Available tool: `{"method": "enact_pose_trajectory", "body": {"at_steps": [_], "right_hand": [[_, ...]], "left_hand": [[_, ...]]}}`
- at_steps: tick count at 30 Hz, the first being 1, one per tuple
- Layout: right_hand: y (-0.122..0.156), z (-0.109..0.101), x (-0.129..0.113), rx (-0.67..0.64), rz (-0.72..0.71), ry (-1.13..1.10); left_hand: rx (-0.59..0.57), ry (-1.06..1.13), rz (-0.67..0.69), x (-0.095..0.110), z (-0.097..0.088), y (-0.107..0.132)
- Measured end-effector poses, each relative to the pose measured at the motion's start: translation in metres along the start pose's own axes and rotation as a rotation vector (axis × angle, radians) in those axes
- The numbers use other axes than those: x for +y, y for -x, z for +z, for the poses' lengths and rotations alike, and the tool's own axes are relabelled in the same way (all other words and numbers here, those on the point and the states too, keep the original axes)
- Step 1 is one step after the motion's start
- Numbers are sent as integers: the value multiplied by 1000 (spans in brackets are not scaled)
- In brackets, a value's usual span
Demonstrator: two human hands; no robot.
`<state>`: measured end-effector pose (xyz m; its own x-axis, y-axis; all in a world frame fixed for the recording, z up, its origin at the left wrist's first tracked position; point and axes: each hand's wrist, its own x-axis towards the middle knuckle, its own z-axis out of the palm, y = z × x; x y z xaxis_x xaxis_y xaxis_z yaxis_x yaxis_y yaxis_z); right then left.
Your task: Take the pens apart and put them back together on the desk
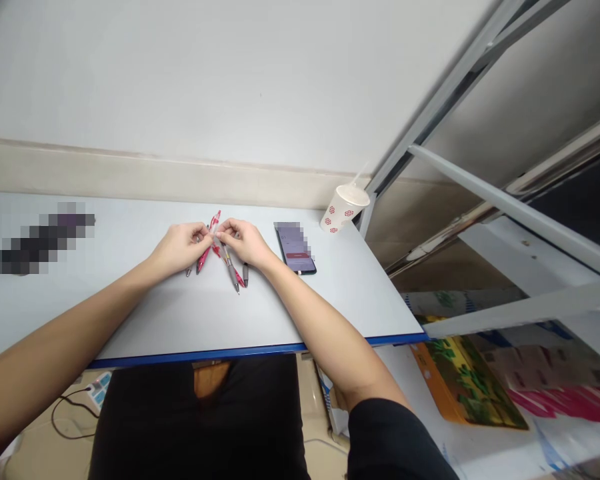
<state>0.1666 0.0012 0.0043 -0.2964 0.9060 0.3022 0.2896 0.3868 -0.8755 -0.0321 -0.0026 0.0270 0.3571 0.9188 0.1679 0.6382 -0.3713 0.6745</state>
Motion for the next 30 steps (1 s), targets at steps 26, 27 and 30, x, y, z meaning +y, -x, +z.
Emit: {"method": "enact_pose_trajectory", "body": {"at_steps": [26,27,30], "right_hand": [[6,1,-5,-50,-69,477],[4,1,-4,-51,-58,498],[-1,-1,0,-62,-26,576]], "left_hand": [[-74,21,-1,0,-2,1],[-81,22,-5,1,-3,1],[-70,20,-18,2,-5,0]]}}
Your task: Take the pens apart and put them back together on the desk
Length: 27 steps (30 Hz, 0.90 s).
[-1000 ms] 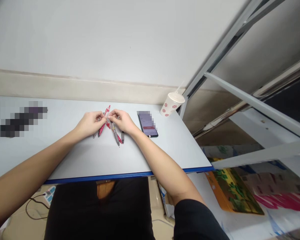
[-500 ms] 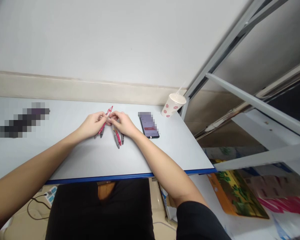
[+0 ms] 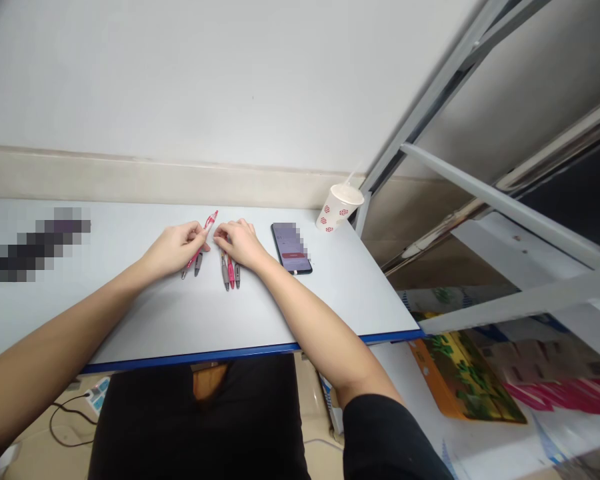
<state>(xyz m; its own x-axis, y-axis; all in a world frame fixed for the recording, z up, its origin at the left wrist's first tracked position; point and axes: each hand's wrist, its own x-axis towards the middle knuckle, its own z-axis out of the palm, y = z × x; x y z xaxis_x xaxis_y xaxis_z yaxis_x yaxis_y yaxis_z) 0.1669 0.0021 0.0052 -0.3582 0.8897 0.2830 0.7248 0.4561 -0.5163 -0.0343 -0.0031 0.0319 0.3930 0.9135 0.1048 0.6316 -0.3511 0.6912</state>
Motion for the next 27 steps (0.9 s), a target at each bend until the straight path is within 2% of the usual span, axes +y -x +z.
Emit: {"method": "enact_pose_trajectory", "body": {"at_steps": [6,9,12,15,16,19,23,25,27], "right_hand": [[1,-3,3,-35,0,166],[5,-9,3,-42,10,212],[9,-19,-1,14,9,194],[15,-31,-12,102,-10,29],[18,-35,-18,86,-11,-74],[26,-39,-32,-72,33,-365],[29,-32,-34,-78,74,-531],[27,-31,-30,-87,84,-606],[25,-34,-24,-137,93,-671]], "left_hand": [[81,113,17,4,0,0],[104,256,13,3,1,-3],[93,422,-41,2,1,-7],[100,549,-53,0,-1,-10],[94,580,-47,-1,-2,-11],[47,658,-15,-2,-4,-12],[-13,665,76,-4,-5,-13],[56,649,107,-5,-7,-13],[205,526,160,-7,-10,-14]]}}
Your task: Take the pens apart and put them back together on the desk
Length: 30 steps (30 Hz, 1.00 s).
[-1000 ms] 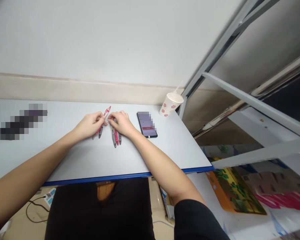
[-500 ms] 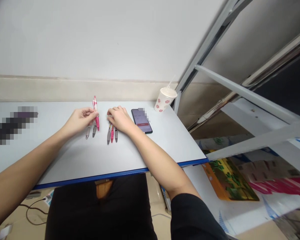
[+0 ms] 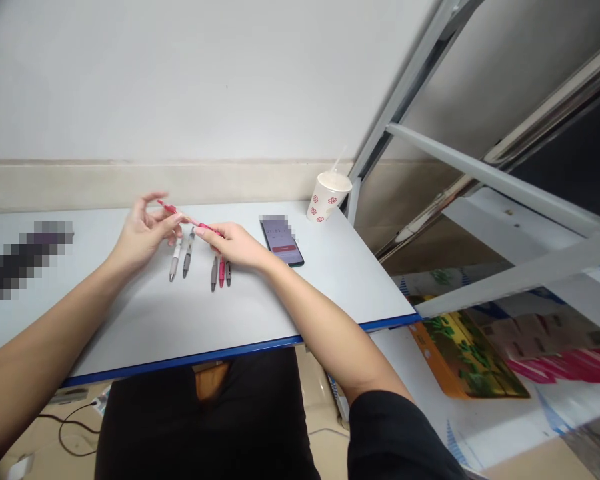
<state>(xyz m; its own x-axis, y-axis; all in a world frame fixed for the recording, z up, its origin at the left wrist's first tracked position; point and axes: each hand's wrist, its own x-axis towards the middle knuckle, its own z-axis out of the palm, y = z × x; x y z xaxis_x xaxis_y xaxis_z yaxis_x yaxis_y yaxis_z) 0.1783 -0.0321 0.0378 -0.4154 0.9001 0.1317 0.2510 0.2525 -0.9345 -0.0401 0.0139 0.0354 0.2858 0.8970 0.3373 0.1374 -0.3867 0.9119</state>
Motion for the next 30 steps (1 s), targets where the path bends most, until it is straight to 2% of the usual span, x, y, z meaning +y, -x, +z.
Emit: {"method": "enact_pose_trajectory", "body": {"at_steps": [2,5,8,10,13,15,18,22,26,30], "right_hand": [[0,-9,-2,-78,26,-21],[2,-21,-8,-208,75,2],[4,-30,-11,-269,113,129],[5,-32,-8,-224,73,315],[5,-32,0,-35,-102,614],[4,-31,4,28,-176,684],[3,-30,8,33,-139,612],[2,-29,8,120,-154,523],[3,-27,6,65,-73,452],[3,-26,7,121,-82,419]], "left_hand": [[37,-267,155,-1,-5,0],[-112,-580,307,-2,-11,1],[-285,-590,229,-2,-12,1],[-342,-549,146,0,-13,1],[-331,-521,66,2,-14,1],[-303,-511,36,3,-15,1],[-266,-481,20,4,-13,2],[-247,-457,21,5,-10,4],[-208,-455,49,2,-8,5],[-191,-472,67,-1,-7,4]]}}
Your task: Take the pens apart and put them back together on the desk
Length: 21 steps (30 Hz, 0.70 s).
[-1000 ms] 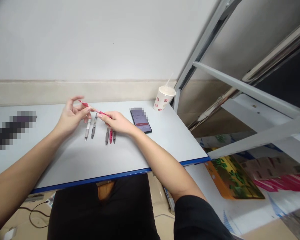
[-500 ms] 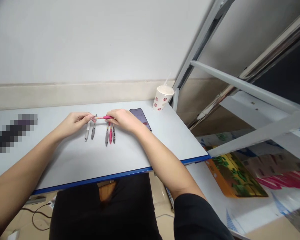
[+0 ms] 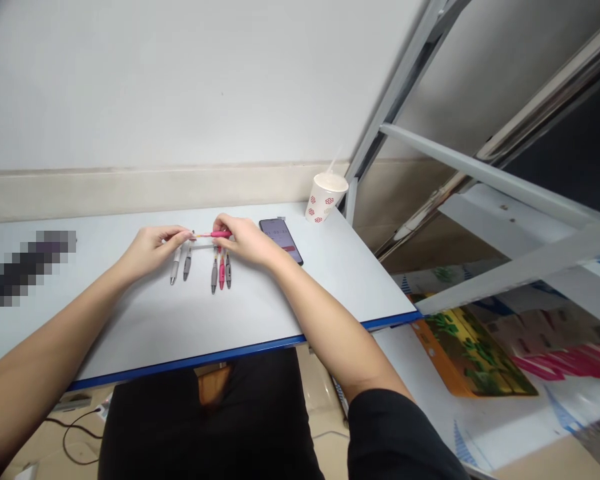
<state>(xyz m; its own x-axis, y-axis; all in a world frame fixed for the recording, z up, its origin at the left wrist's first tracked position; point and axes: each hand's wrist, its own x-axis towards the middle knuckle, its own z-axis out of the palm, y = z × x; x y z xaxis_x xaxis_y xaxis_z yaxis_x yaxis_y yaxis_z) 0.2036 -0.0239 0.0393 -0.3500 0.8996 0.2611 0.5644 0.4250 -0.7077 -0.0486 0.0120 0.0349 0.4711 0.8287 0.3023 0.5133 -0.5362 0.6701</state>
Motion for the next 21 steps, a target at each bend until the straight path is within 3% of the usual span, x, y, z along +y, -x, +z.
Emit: {"method": "enact_pose_trajectory", "body": {"at_steps": [4,8,11,14,19,21], "right_hand": [[-2,1,3,-31,-6,-59],[-3,0,8,41,-15,-136],[-3,-1,10,-10,-2,-139],[-3,-3,9,46,-14,-128],[-2,-6,5,33,115,-148],[-3,-8,6,52,118,-257]], "left_hand": [[4,1,5,-1,0,-1],[-12,7,-1,0,-1,0],[-2,7,-2,1,0,0],[-6,4,-11,0,1,0],[30,44,-24,-1,1,0],[29,58,-28,1,1,0]]}}
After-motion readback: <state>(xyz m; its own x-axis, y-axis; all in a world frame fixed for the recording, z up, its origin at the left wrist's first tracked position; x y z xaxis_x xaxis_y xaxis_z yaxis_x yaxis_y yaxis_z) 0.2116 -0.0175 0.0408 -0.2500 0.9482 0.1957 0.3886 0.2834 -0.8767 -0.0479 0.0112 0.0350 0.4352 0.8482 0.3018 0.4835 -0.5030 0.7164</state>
